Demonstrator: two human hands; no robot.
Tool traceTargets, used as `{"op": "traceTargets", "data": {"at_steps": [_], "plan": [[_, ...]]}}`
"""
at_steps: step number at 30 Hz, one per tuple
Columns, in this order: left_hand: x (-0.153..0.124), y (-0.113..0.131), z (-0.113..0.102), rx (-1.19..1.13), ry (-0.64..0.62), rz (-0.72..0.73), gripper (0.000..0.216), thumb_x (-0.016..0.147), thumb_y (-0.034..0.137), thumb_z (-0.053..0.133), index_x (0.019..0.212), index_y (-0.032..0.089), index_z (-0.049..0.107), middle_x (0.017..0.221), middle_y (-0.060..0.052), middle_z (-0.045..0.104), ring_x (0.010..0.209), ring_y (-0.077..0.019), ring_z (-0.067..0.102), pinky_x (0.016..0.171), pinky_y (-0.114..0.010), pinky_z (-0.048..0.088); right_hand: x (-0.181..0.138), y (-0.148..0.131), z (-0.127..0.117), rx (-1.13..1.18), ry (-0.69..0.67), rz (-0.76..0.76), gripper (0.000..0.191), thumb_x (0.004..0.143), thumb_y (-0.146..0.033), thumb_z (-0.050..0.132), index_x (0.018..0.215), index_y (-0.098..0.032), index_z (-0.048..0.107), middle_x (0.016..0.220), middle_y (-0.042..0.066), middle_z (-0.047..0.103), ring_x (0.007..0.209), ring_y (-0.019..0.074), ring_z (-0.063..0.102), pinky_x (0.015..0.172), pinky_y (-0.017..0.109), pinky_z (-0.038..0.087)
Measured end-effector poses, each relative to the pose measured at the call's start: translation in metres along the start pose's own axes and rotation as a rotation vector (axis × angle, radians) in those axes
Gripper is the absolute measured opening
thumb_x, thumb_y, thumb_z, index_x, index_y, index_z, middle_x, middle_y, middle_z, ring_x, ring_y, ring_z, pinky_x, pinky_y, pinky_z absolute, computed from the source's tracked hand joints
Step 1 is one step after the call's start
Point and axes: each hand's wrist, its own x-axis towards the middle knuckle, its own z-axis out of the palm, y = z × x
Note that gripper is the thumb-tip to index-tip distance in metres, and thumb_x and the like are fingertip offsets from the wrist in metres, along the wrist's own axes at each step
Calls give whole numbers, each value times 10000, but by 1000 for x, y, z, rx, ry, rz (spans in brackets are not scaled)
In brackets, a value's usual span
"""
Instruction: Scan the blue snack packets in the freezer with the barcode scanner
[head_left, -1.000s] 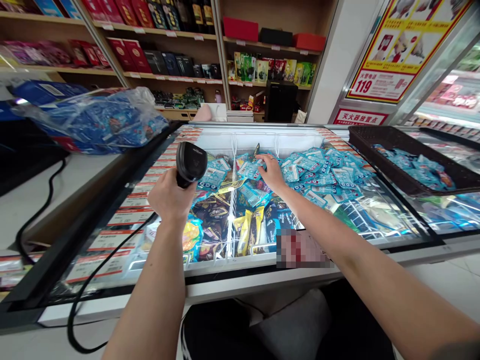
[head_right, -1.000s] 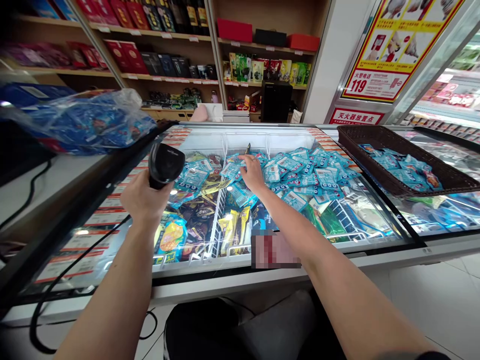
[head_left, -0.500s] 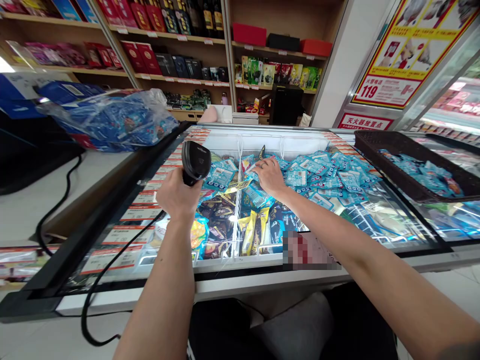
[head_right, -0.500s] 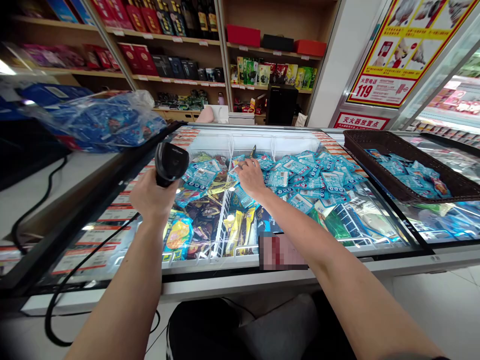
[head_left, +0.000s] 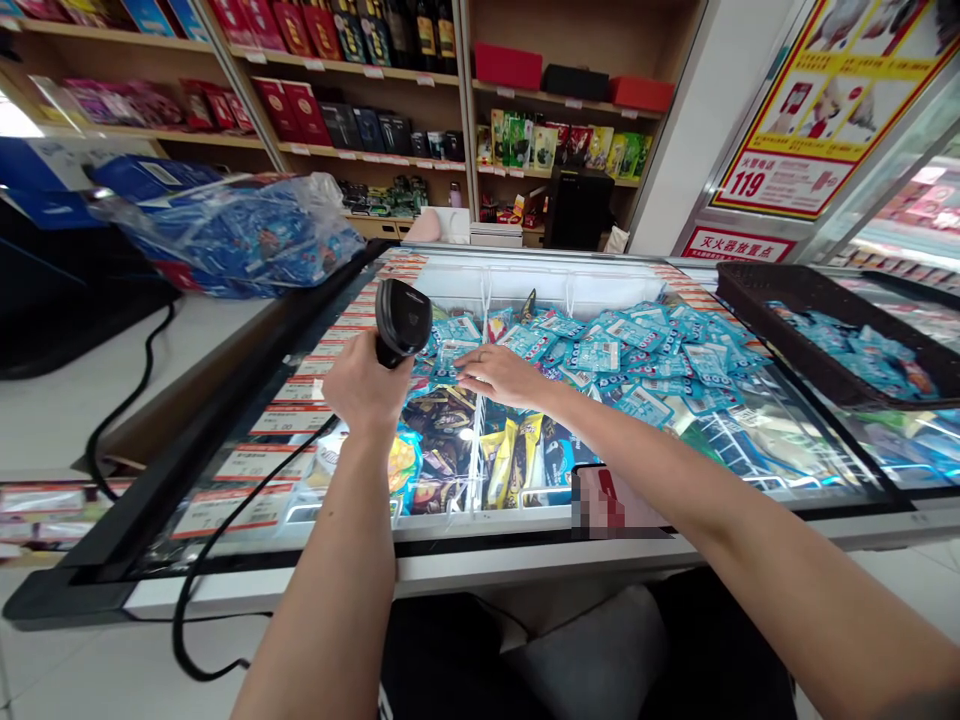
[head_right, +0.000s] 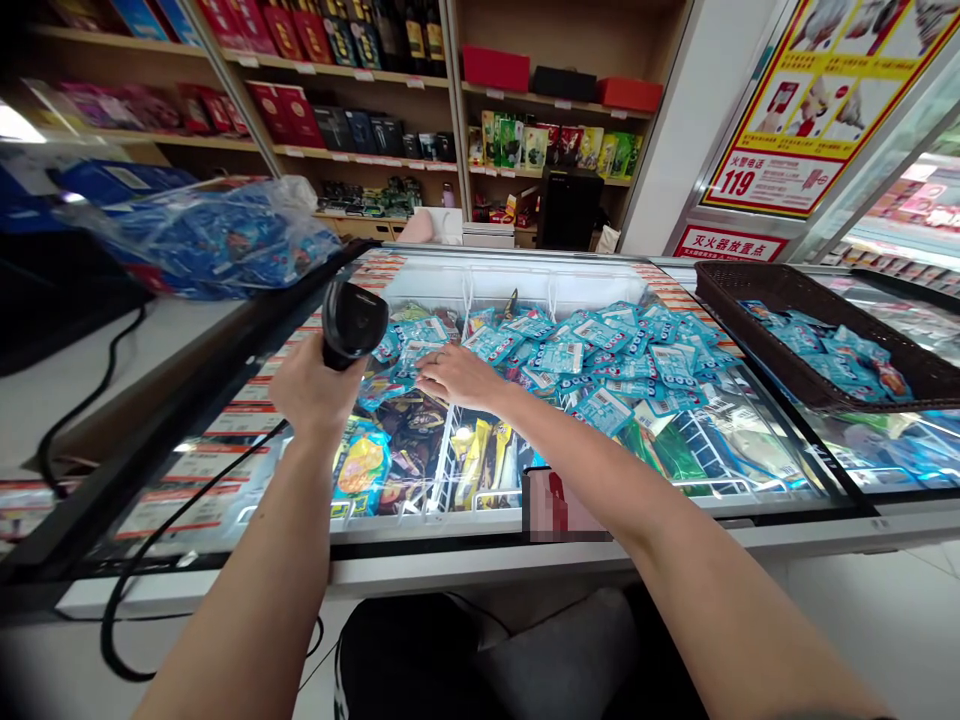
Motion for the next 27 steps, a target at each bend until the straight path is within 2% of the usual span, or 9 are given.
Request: {"op": "traceTargets", "data": {"at_steps": [2,5,9,11,13,17,21,24,27], "plan": [[0,1,0,9,6,5,418,772,500,544,1074,219,613,988,-86,665,907,-274,608,705,-332,386,-2,3,-4,-31,17,54,384,991,-394,364,993,-164,671,1114,85,657,1016,182,567,924,359,396],[-1,1,1,4,-5,6,424,775,486,544,1100,222,605,1000,-88,667,905,-271,609,706,-329,385,-7,1,-8,-114,51,217,428,964,-471,390,919,-146,665,975,103,659,926,203,580,866,363,411],[-2,0,2,-2,-25,35,432,782,492,533,1111,221,603,1004,-98,669,889,-276,610,686,-333,382,-13,-6,-8,-232,139,430,615,843,-668,455,1048,-117,638,1025,165,632,1021,291,540,890,434,400],[-2,-1,2,17,-19,57,424,788,503,523,1097,226,610,991,-94,675,868,-272,615,663,-329,376,-15,-8,-7,-274,153,471,730,785,-738,459,1070,-90,637,1037,196,626,1069,327,510,910,464,392],[-2,-1,3,38,-13,70,415,786,507,523,1079,229,617,981,-88,680,848,-264,618,646,-323,371,-14,-6,-9,-283,130,482,732,757,-759,476,1001,-94,664,1010,198,635,1076,336,507,907,465,399],[-2,-1,4,55,-30,99,413,766,490,551,1084,236,620,983,-75,688,843,-255,623,622,-309,360,-12,-1,-13,-234,69,528,606,747,-718,558,859,-133,673,950,178,654,1044,326,538,895,461,416],[-3,0,6,75,-42,121,439,764,490,555,1119,239,615,967,-72,688,838,-253,624,615,-305,350,-14,4,-18,-49,63,642,499,750,-607,657,967,-160,613,943,126,669,960,285,600,855,415,450],[-4,0,7,93,-48,148,441,777,501,538,1114,230,618,965,-76,687,830,-247,624,604,-302,335,-21,11,-22,133,133,733,408,807,-437,656,1099,-179,533,945,71,675,874,243,629,744,344,471],[-5,1,9,101,-80,211,455,762,528,555,1094,224,621,947,-70,690,826,-241,629,587,-300,315,-30,25,-28,203,242,787,293,861,-298,569,1127,-195,504,979,46,668,862,222,628,731,321,462]]}}
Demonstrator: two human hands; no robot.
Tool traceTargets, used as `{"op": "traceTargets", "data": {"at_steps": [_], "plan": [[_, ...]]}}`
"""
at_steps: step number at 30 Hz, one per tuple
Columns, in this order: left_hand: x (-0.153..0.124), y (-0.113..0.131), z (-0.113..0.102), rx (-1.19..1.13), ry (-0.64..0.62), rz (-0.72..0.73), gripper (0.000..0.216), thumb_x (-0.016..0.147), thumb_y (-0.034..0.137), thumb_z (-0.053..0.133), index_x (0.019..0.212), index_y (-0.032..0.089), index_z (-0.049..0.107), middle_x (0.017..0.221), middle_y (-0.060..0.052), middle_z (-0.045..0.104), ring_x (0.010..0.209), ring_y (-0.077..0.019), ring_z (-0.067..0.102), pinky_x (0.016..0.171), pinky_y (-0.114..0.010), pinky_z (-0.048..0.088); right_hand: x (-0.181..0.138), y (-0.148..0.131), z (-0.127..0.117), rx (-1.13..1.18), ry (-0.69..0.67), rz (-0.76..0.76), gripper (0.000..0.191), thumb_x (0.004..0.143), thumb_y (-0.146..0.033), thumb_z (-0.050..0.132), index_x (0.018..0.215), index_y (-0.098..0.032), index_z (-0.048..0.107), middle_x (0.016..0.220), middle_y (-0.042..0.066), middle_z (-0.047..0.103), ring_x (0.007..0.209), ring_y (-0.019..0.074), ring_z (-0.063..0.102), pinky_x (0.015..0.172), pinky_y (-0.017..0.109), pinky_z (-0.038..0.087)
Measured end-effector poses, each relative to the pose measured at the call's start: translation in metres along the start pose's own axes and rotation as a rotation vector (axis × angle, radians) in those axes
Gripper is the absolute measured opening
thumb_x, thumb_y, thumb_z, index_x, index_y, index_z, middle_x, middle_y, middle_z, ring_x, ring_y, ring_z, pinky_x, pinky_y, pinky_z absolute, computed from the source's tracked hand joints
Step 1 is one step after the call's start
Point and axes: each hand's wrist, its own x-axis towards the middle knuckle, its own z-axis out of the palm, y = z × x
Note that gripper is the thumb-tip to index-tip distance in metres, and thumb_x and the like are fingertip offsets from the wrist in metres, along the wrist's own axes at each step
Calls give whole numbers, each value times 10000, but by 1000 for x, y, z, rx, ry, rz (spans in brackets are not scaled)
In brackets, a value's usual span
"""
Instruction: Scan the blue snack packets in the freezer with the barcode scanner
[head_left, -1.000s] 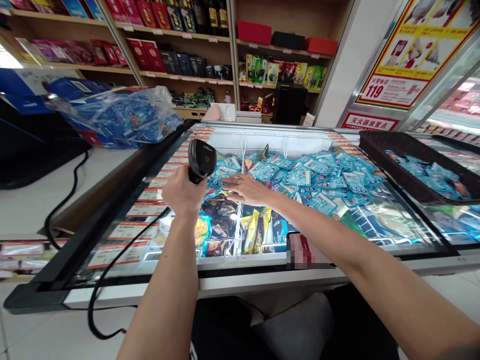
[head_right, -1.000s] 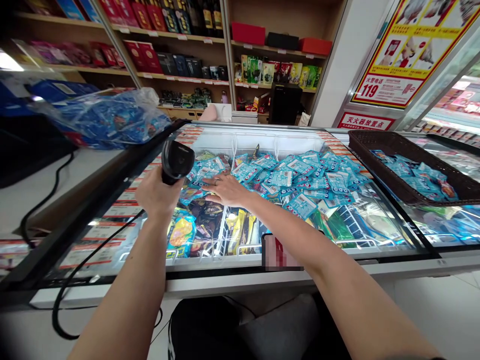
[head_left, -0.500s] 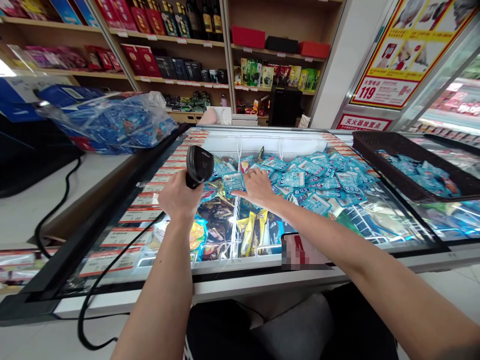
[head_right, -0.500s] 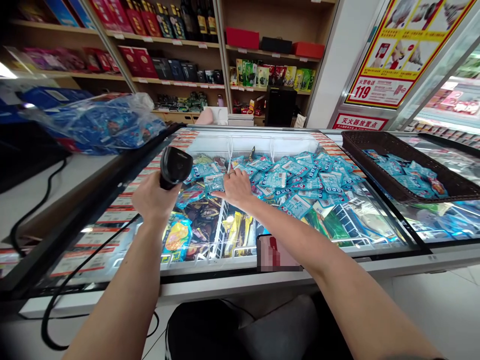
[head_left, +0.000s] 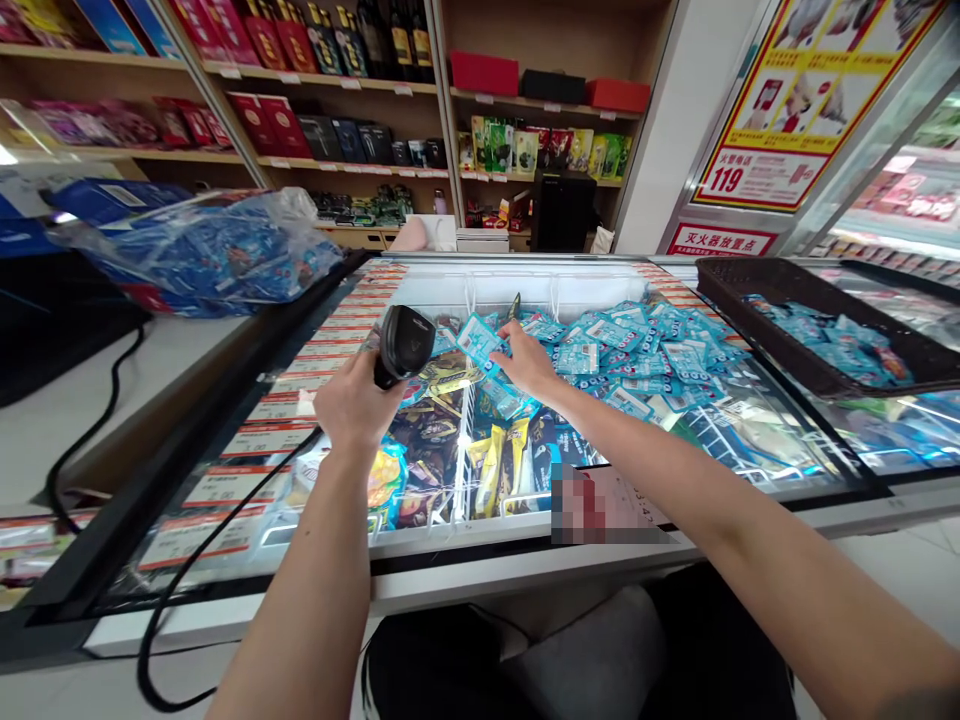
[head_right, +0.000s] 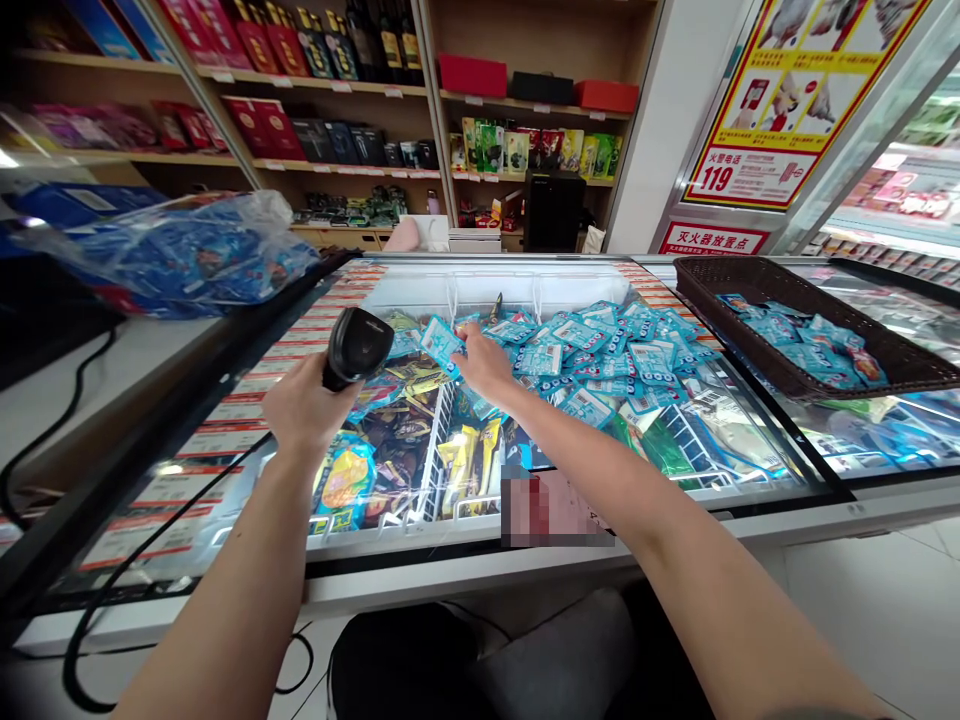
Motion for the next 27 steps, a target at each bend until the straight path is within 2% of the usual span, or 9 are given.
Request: {"op": "traceTargets", "data": {"at_steps": [5,9,12,15,20,23,27], "plan": [[-2,6,3,-8,-100,188,426,754,468,584,1111,238,620,1021,-61,694,893,-239,633,593,-295,323,8,36,-11,61,93,-56,275,894,-249,468,1161,-191,497,1012,61,664,832,214,619,790,335,450],[-4,9,8,-32,-128,312,393,765,383,567,1133,256,618,1086,-42,689,946,-235,635,629,-296,360,8,60,-11,157,61,-97,288,898,-283,467,1170,-192,485,1087,60,647,839,196,617,775,314,456],[-5,9,11,-53,-150,364,391,771,377,556,1137,254,617,1093,-40,689,995,-233,630,662,-291,386,7,67,-8,178,13,-103,298,904,-326,467,1179,-212,484,1089,50,646,824,184,626,743,298,461],[-5,8,14,-71,-154,407,406,767,393,562,1145,255,611,1088,-31,689,994,-226,634,676,-287,399,8,68,-6,213,25,-92,305,912,-332,455,1198,-229,468,1081,37,641,759,158,636,725,285,469],[-5,6,16,-80,-137,458,390,775,399,553,1126,243,621,1040,-30,695,949,-221,645,649,-285,393,10,70,-7,360,42,-70,316,941,-287,381,1250,-238,427,811,-34,629,558,118,609,689,276,491],[-5,7,16,-80,-145,463,417,768,380,556,1162,254,613,1062,-31,694,972,-223,641,642,-282,391,9,70,-10,418,56,-12,333,944,-278,364,1269,-231,422,659,-55,592,570,140,618,709,298,506],[-6,10,16,-72,-169,457,437,765,377,549,1181,257,609,1093,-38,689,999,-224,635,652,-280,402,8,67,-13,429,48,19,342,935,-283,386,1269,-230,437,620,-55,592,601,158,638,711,321,517]]}}
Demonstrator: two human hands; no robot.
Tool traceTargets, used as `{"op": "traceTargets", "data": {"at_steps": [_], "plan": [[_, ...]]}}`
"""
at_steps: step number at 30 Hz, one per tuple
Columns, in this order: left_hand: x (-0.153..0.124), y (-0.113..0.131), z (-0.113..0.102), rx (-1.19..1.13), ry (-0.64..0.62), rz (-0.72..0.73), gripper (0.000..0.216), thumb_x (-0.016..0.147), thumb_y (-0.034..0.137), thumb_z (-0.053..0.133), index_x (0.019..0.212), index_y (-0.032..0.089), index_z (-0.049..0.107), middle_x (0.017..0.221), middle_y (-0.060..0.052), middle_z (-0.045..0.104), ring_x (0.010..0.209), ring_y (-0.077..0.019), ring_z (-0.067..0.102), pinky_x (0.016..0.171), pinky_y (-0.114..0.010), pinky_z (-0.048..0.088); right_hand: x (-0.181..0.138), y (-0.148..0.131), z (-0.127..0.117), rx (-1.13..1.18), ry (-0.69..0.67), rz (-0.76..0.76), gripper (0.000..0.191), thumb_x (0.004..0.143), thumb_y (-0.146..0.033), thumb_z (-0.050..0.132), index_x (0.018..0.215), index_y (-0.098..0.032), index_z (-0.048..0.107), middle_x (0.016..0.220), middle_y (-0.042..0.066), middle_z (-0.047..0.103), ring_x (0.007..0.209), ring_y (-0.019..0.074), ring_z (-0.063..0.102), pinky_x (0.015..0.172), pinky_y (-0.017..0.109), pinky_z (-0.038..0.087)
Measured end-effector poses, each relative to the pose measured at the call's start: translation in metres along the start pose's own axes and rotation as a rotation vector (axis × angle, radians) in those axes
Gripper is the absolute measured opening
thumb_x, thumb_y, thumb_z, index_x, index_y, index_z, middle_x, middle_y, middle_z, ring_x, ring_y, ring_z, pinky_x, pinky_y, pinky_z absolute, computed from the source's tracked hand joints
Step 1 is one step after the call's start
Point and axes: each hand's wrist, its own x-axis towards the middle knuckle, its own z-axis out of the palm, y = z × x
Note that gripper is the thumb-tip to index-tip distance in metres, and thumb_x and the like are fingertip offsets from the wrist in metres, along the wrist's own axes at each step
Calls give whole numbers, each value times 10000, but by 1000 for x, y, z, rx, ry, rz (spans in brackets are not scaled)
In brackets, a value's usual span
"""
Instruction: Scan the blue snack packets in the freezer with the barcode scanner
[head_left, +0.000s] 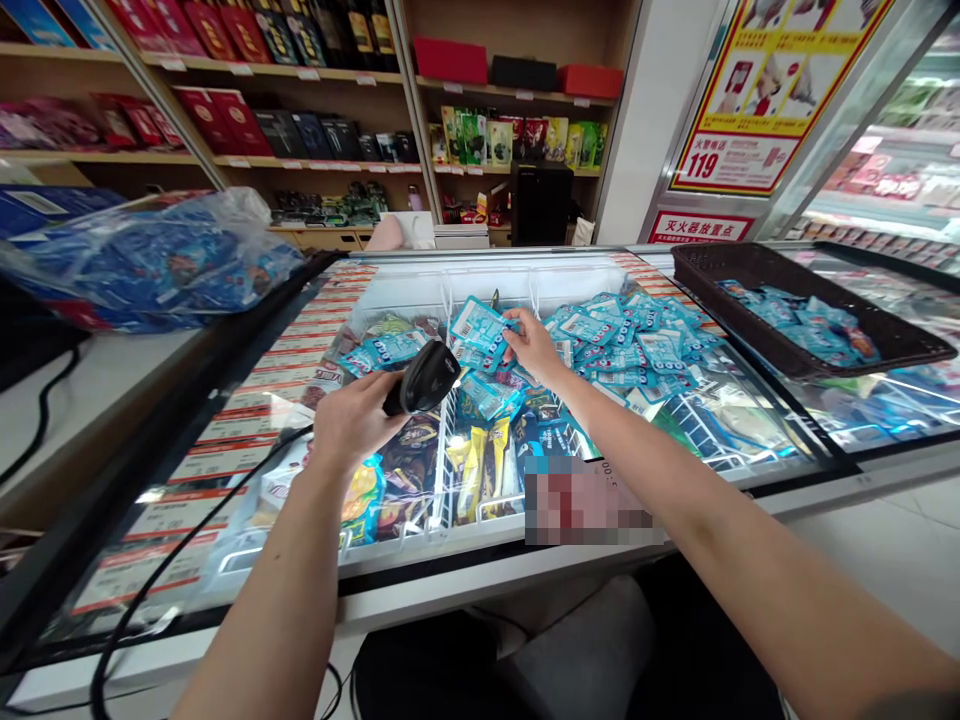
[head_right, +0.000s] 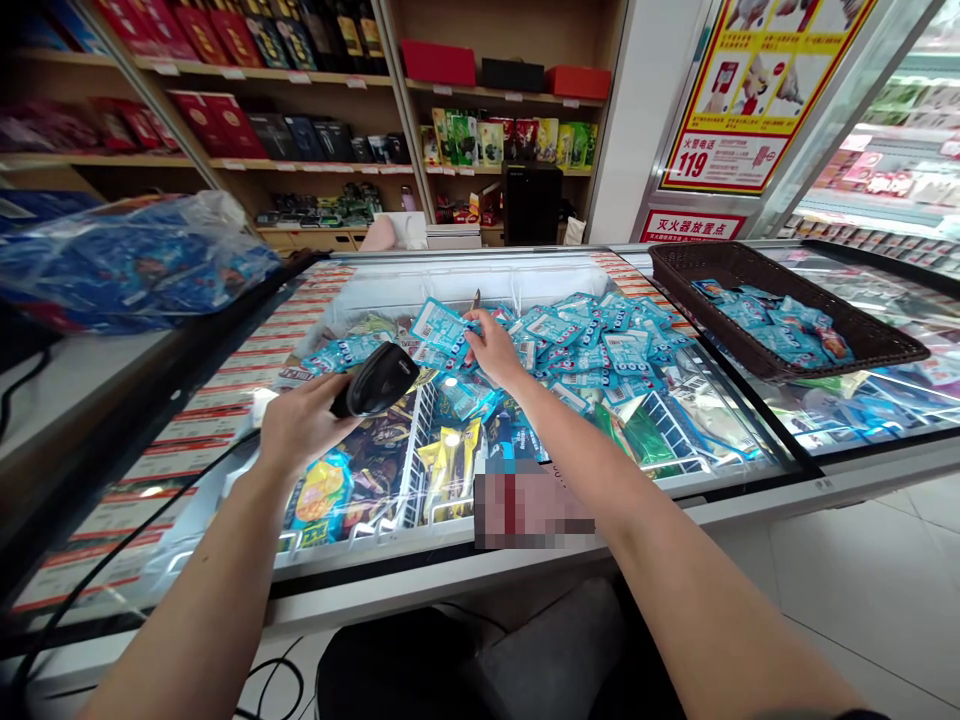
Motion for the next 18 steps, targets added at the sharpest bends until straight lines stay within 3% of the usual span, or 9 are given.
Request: {"op": "traceTargets", "data": {"at_steps": [5,10,18], "plan": [[1,2,-1,-4,-12,-15,450,762,392,537,1184,254,607,1084,-50,690,994,-232,633,659,-282,410,0,0,1,-71,39,-11,326,928,-307,413,1240,-245,483,673,-34,636,622,163,650,692,324,522],[1,2,2,-5,13,13,441,762,391,543,1173,246,609,1073,-53,691,979,-234,637,654,-283,399,1,3,1,54,6,-25,308,926,-290,423,1224,-234,478,627,-57,599,586,142,634,678,292,514],[1,0,3,10,53,51,376,773,380,556,1109,223,615,1021,-45,694,927,-229,645,631,-288,383,0,3,0,70,0,-18,292,925,-280,424,1210,-241,475,618,-62,592,589,145,636,692,294,514]]}}
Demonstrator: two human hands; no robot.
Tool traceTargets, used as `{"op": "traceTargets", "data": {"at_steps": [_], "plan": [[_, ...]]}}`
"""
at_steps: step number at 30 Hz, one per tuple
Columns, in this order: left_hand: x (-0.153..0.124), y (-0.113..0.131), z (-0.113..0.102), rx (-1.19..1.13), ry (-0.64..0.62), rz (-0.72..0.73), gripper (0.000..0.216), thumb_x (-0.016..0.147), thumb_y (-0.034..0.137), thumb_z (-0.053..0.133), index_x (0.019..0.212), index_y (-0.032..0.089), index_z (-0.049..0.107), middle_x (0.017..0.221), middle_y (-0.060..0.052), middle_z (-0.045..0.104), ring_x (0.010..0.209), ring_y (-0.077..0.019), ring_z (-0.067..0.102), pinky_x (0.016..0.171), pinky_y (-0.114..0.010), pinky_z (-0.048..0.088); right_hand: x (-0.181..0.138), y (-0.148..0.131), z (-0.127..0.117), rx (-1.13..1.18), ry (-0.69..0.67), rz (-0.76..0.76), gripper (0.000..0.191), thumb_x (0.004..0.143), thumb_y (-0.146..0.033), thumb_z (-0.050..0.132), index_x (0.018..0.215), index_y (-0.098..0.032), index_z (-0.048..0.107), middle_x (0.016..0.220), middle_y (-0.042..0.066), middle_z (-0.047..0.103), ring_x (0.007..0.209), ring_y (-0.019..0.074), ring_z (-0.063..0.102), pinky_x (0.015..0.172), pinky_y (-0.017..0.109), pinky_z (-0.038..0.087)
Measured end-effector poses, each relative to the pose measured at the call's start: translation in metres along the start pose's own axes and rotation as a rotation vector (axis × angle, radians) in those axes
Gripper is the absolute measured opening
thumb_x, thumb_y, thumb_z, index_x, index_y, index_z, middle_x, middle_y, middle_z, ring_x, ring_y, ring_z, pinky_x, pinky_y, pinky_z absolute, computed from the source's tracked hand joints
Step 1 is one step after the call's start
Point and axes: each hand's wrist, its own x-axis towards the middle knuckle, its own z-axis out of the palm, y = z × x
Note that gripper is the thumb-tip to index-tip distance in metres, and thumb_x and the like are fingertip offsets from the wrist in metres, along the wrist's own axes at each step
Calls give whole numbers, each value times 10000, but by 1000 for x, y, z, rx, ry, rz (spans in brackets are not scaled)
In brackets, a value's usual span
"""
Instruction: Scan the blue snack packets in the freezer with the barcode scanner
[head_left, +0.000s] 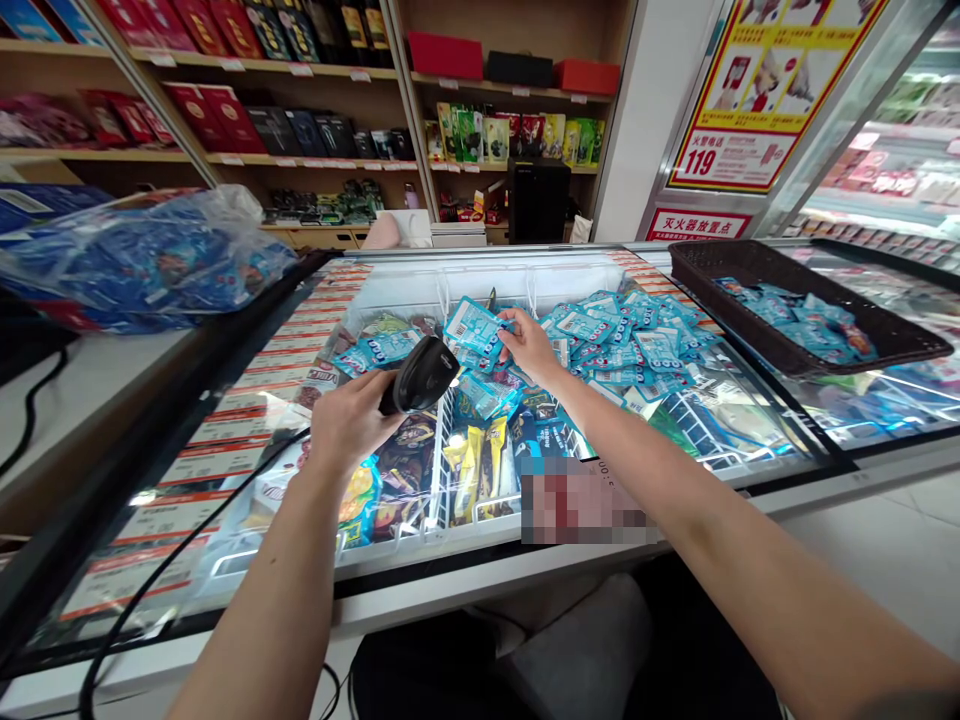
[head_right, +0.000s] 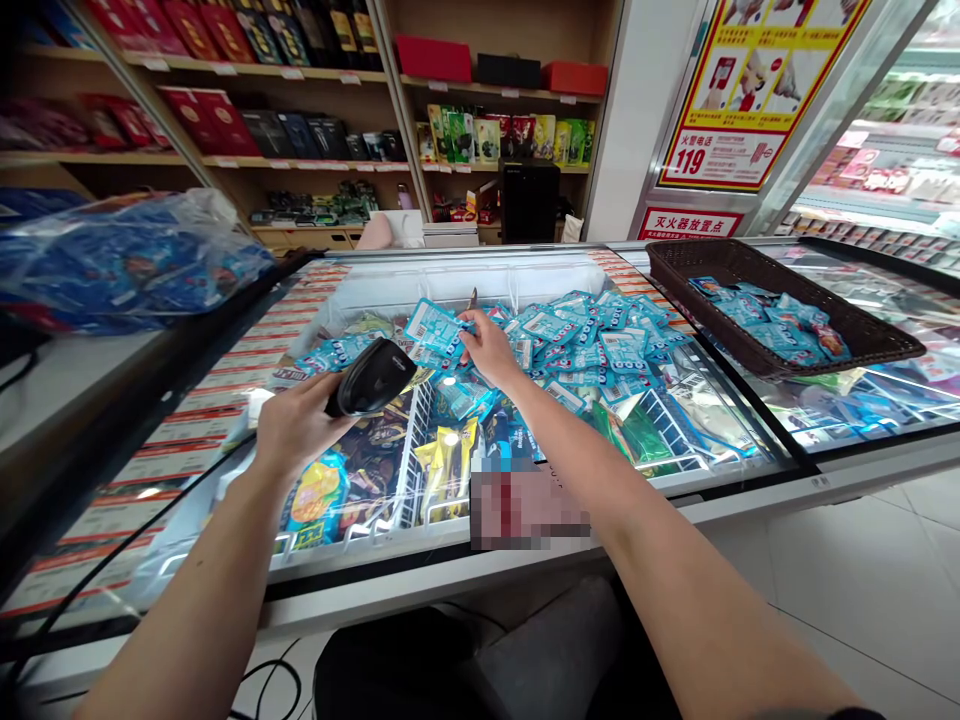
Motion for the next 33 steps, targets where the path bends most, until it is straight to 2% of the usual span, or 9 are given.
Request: {"op": "traceTargets", "data": {"at_steps": [6,12,25,33], "plan": [[0,0,0,10,-9,1,373,779,390,557,1106,219,611,1029,-42,690,938,-226,643,633,-286,386,3,7,3,18,21,-51,265,919,-265,433,1178,-242,485,633,-67,581,571,134,632,679,282,516],[0,-1,0,13,-10,15,386,790,393,548,1133,222,602,1012,-36,686,928,-224,645,635,-286,398,5,12,5,88,41,-73,219,909,-275,468,1123,-244,503,629,-66,564,552,143,630,712,323,524],[1,3,-3,34,-24,6,411,793,385,555,1173,235,602,1018,-38,691,936,-229,647,630,-289,389,3,9,5,-14,43,-15,240,921,-281,443,1156,-248,478,623,-76,561,595,146,645,725,305,509],[0,3,-2,34,-6,10,393,799,369,543,1163,235,606,1012,-35,692,930,-222,645,622,-284,377,2,9,4,-12,51,-57,230,918,-278,442,1141,-241,480,606,-83,546,578,140,639,705,290,495]]}}
